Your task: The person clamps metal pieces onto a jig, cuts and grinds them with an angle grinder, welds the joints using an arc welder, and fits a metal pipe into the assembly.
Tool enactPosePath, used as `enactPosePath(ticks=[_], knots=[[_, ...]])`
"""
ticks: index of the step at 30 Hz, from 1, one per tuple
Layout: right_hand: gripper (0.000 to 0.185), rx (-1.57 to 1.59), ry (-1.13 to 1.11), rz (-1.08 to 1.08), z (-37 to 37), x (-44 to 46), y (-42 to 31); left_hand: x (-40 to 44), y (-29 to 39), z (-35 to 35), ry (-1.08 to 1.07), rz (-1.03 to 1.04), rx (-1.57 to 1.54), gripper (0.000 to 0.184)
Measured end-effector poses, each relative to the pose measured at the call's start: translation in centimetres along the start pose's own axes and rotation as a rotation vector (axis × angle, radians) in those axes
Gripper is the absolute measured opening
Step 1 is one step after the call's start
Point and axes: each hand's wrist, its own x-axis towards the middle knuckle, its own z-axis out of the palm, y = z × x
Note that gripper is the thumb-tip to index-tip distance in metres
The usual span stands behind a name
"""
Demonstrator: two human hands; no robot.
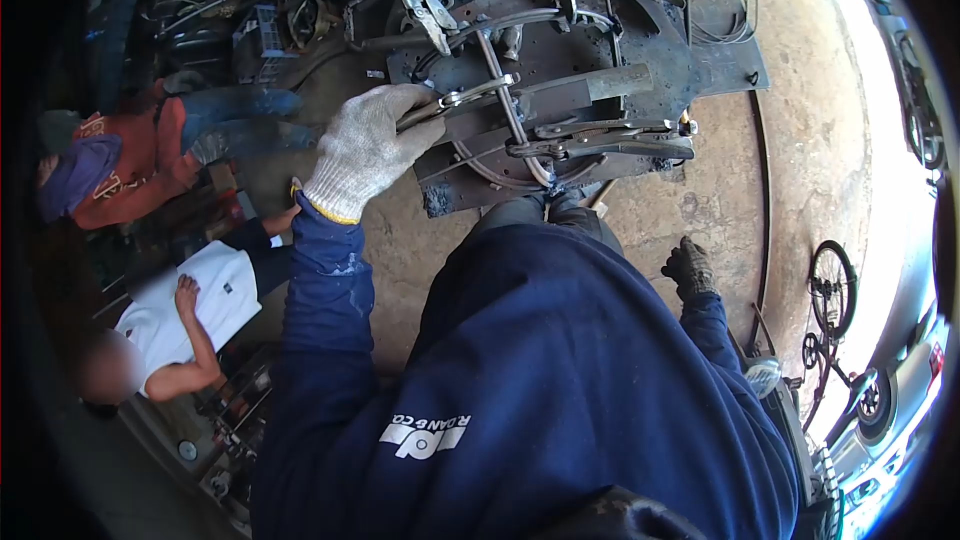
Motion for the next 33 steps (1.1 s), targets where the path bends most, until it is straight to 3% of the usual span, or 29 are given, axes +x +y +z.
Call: enactPosePath(ticks=[5, 13, 15, 17, 18, 19, 20, 22, 24, 28, 32, 33], knots=[[0.024, 0.013, 0.106, -0.098, 1.6, -2.5, 2.1, -0.4, -1.7, 0.0, 0.066, 0.161, -0.134, 0.036], [0.013, 0.158, -0.051, -0.016, 3.8, -7.6, 8.1, -0.9, -4.3, -0.9, 0.016, 0.287, -0.267, 0.039], [0.013, 0.152, -0.003, -0.011, 4.4, -8.4, 9.9, -0.8, -5.0, -0.8, 0.020, 0.321, -0.280, 0.038], [0.016, -0.150, -0.039, -0.061, 5.6, -10.4, 10.6, -0.7, -5.6, -0.4, 0.023, 0.347, -0.288, 0.038], [0.018, -0.960, -0.124, -0.336, 5.0, -10.7, 11.4, -0.6, -5.9, -0.2, 0.031, 0.361, -0.304, 0.037], [0.021, -1.731, 0.026, -0.706, 4.5, -11.1, 12.1, -0.6, -6.1, 0.0, 0.037, 0.374, -0.318, 0.036], [0.024, -1.455, 0.096, -0.466, 7.1, -13.2, 10.9, -0.8, -6.0, 0.0, 0.028, 0.382, -0.321, 0.036], [0.027, -1.163, 0.169, -0.253, 7.7, -13.4, 10.8, -0.9, -5.5, -0.5, 0.015, 0.328, -0.336, 0.034], [0.032, -1.400, 0.211, -0.286, 5.4, -10.4, 12.4, -0.8, -5.6, -0.1, 0.040, 0.342, -0.347, 0.033], [0.036, -1.555, 0.253, -0.324, 4.9, -9.0, 11.0, -0.7, -5.6, 0.6, 0.113, 0.370, -0.292, 0.030], [0.026, -0.083, 0.036, -0.162, 4.9, -8.0, 7.8, -0.7, -4.5, 0.7, 0.136, 0.358, -0.266, 0.029], [0.026, -0.084, 0.027, -0.159, 4.8, -8.0, 7.3, -0.7, -4.0, 0.4, 0.124, 0.333, -0.216, 0.028]])
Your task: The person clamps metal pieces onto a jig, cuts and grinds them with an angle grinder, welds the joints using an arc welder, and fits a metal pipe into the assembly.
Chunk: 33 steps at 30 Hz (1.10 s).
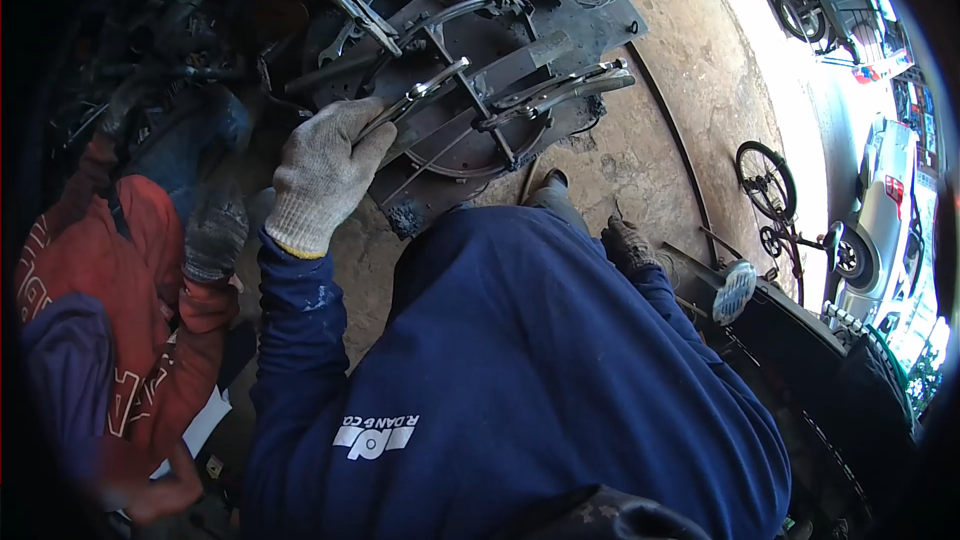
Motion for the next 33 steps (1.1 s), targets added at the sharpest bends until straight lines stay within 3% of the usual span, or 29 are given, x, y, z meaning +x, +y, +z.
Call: enactPosePath(ticks=[4, 7, 8, 10, 13, 16, 18, 25, 30, 32, 33], knots=[[0.032, -0.329, 0.080, -0.068, -2.2, 1.8, -2.2, 0.7, 2.1, -0.2, -0.012, -0.058, 0.212, 0.029], [0.029, -0.299, 0.077, 0.057, -7.3, 4.7, -3.1, 1.8, 5.4, 0.0, 0.090, -0.194, 0.139, 0.035], [0.028, -0.640, 0.026, -0.243, -11.6, 7.7, -1.4, 2.0, 6.1, 0.7, 0.105, -0.225, 0.158, 0.035], [0.027, -0.593, 0.027, -0.234, -13.4, 8.3, -4.4, 2.8, 6.7, 2.4, 0.228, -0.168, 0.198, 0.038], [0.025, -0.169, 0.022, 0.133, -17.3, 9.8, -9.4, 4.1, 7.8, 4.6, 0.246, -0.167, 0.322, 0.043], [0.032, -0.155, 0.022, 0.105, -20.5, 11.7, -13.2, 4.4, 8.4, 6.4, 0.244, -0.160, 0.431, 0.045], [0.031, -0.193, -0.058, 0.079, -21.5, 14.5, -15.6, 5.0, 9.5, 6.9, 0.255, -0.353, 0.425, 0.044], [0.030, -0.174, -0.173, 0.003, -14.4, 17.1, -21.3, 5.3, 9.7, 7.3, 0.280, -0.347, 0.435, 0.042], [0.045, -0.254, -0.083, -0.164, -8.1, 18.2, -25.4, 4.7, 11.5, 7.7, 0.327, -0.433, 0.614, 0.059], [0.044, -0.247, -0.047, -0.534, -4.2, 15.7, -29.1, 4.3, 11.6, 7.8, 0.368, -0.420, 0.588, 0.059], [0.049, -0.243, -0.131, -0.655, -2.3, 13.9, -32.1, 4.1, 11.4, 7.9, 0.419, -0.402, 0.537, 0.056]])
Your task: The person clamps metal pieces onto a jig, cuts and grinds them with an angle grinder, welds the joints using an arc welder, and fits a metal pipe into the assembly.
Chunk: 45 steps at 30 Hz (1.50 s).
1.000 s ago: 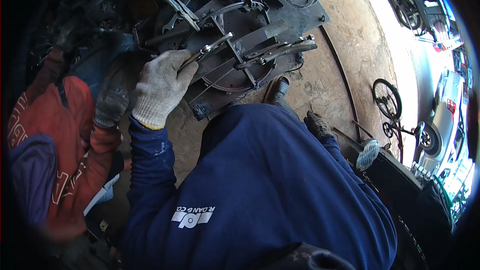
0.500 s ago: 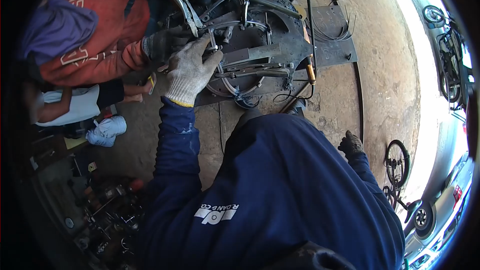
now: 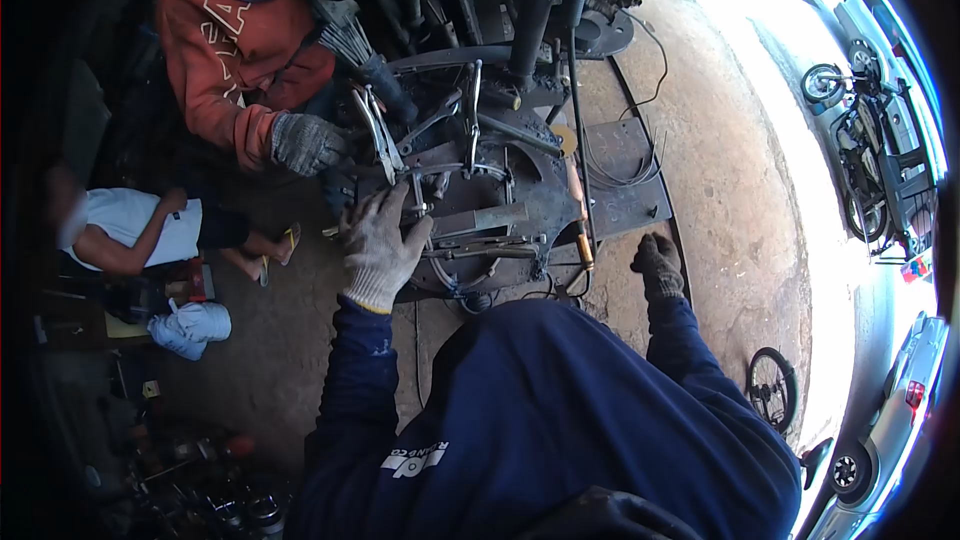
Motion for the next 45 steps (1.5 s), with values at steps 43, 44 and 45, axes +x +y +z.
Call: enactPosePath(ticks=[43, 44, 45], knots=[[0.067, 0.274, -0.013, -0.520, -1.2, -13.2, -11.7, -2.5, -5.0, 1.1, 0.153, -0.022, 0.136, 0.030], [0.066, 0.237, -0.023, -0.574, -1.1, -14.2, -10.8, -2.4, -4.9, 1.0, 0.138, -0.020, 0.152, 0.030], [0.064, 0.201, -0.035, -0.628, -1.2, -14.9, -10.0, -2.3, -4.9, 1.1, 0.129, -0.017, 0.164, 0.030]])
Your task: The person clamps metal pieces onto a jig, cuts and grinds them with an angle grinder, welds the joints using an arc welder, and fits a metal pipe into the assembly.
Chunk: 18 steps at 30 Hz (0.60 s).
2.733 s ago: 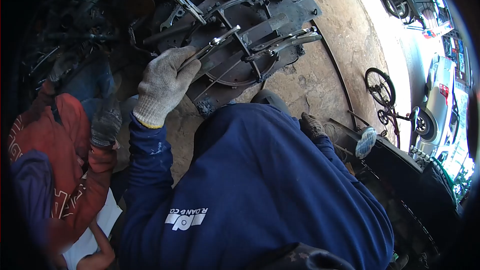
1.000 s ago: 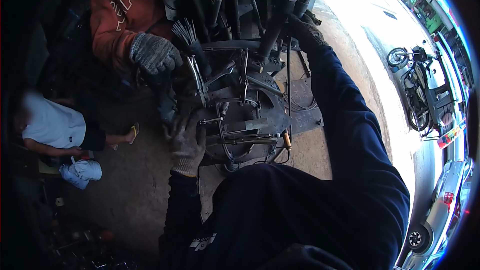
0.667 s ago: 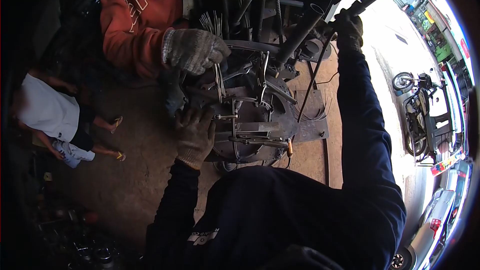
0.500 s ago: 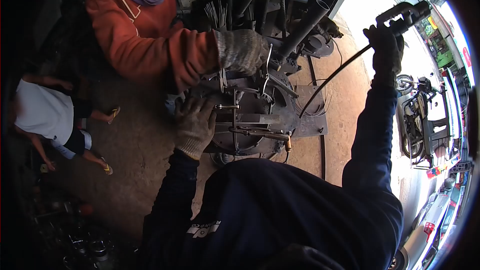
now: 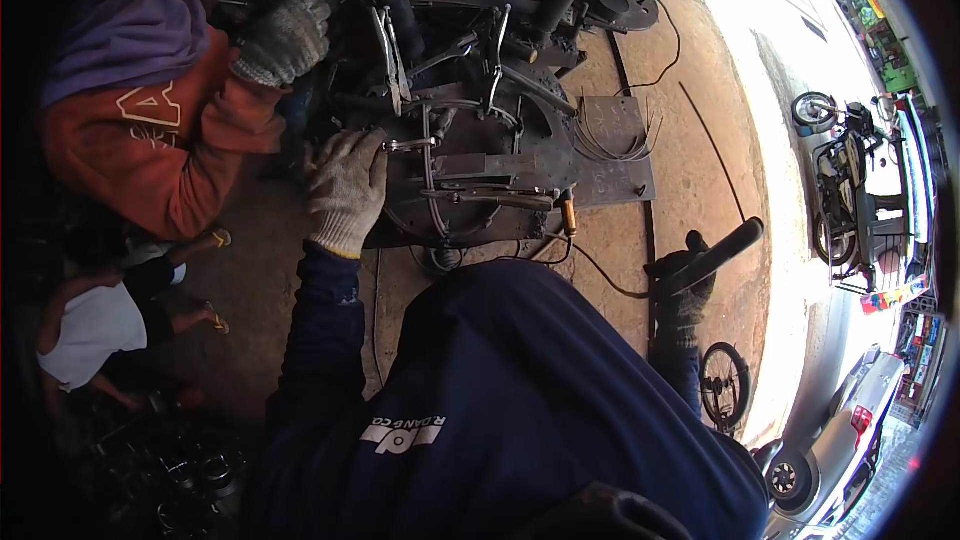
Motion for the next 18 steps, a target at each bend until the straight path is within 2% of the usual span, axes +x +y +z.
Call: enactPosePath(ticks=[5, 7, 10, 12, 14, 16, 18], knots=[[0.067, -0.028, -0.128, 0.245, 0.8, -1.5, -1.9, 0.2, 0.0, 0.3, -0.028, -0.019, 0.016, 0.027], [0.072, 0.084, -0.232, 0.325, 2.4, -1.2, -2.4, 0.3, -0.4, 0.7, -0.039, -0.016, 0.009, 0.026], [0.075, 0.133, -0.384, 0.282, 4.7, -0.7, -3.4, 0.5, 0.1, 0.0, -0.091, -0.025, 0.004, 0.030], [0.077, 0.117, -0.397, 0.319, 5.6, -0.3, -3.1, 0.5, -0.1, -0.5, -0.141, -0.041, 0.014, 0.033], [0.073, 0.127, -0.481, 0.290, 6.6, -0.1, -2.8, 0.4, -0.9, -0.2, -0.103, -0.071, 0.002, 0.037], [0.067, 0.132, -0.462, 0.316, 7.5, -0.3, -2.6, 0.1, -2.3, -0.7, -0.093, -0.056, 0.012, 0.038], [0.061, 0.183, -0.456, 0.419, 8.0, -0.7, -2.2, -0.1, -4.2, -0.5, -0.082, -0.033, 0.015, 0.040]])
